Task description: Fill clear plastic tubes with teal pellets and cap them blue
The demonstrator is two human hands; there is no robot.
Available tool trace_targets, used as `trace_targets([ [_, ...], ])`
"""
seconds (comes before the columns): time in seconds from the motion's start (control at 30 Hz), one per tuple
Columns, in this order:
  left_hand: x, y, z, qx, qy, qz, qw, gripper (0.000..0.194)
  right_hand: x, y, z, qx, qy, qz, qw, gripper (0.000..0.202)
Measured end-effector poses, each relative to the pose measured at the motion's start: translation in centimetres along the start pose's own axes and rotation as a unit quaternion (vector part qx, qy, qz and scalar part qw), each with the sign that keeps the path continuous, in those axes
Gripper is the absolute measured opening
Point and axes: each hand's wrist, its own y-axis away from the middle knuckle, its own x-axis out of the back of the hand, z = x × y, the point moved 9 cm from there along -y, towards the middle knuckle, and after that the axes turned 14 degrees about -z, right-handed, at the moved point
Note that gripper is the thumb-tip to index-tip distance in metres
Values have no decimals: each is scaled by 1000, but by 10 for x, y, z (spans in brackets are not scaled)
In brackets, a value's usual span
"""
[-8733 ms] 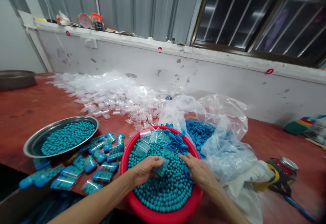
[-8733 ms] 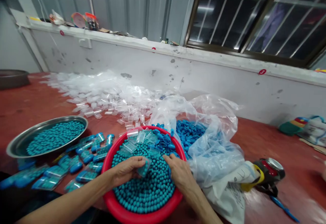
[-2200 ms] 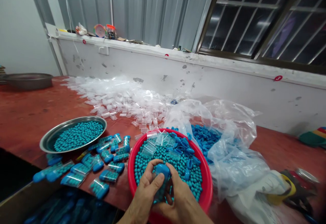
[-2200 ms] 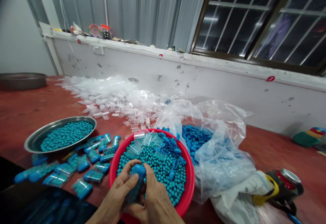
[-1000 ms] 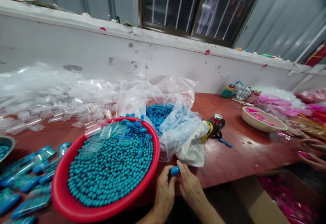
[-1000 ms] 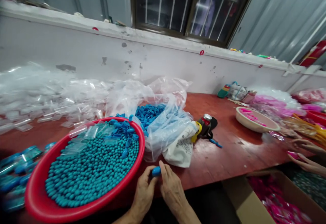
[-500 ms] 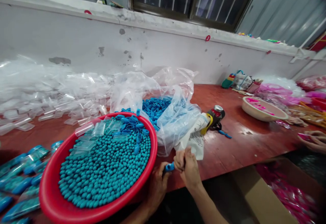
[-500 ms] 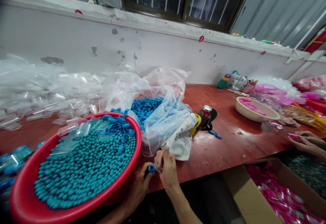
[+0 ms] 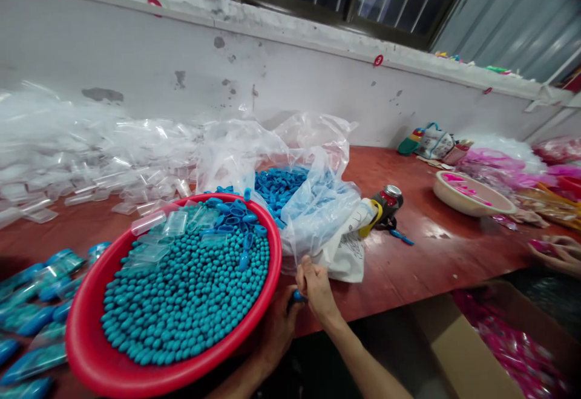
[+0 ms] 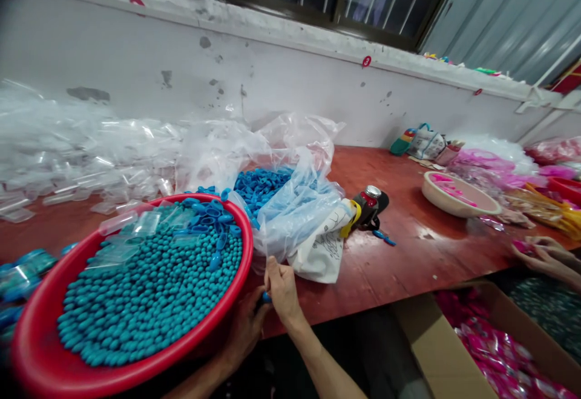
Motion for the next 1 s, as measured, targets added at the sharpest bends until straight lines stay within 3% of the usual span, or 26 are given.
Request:
trace_targets([
  [0.1,-1,-1,3,-6,10,-10,1000,21,-5,-1,-13,3,-42,-17,999,56],
  [0.27,0,-4,-7,27,-8,6,1000,17,-16,13,-94,119,-36,-34,992,56],
  [0.33,0,-4,-11,29,-3,11,1000,16,-16,20,-108,167,-34,-9,985,56],
  [0.4,-1,-4,-12,25,3,7,1000,18,-14,20,-95,160,-22,21,987,56],
  [0.5,-1,-4,-8,14,10,2,1000,20,-13,8,-46,66,30,36,997,54],
  [0.57,-1,-4,-4,8,14,2,1000,20,-13,0,-29,40,33,25,998,53],
  [0.63,0,-5,-1,6,10,1,1000,20,-10,-4,-33,48,-12,13,999,54],
  [0.77,1,-4,-3,17,-21,-5,1000,22,1,-3,-71,92,-123,7,988,54],
  [0.83,0,-3,-6,21,-30,-8,999,22,8,0,-78,105,-143,24,984,53],
  [1.0,0,0,-10,3,-31,7,999,22,17,3,-46,76,-133,65,986,52],
])
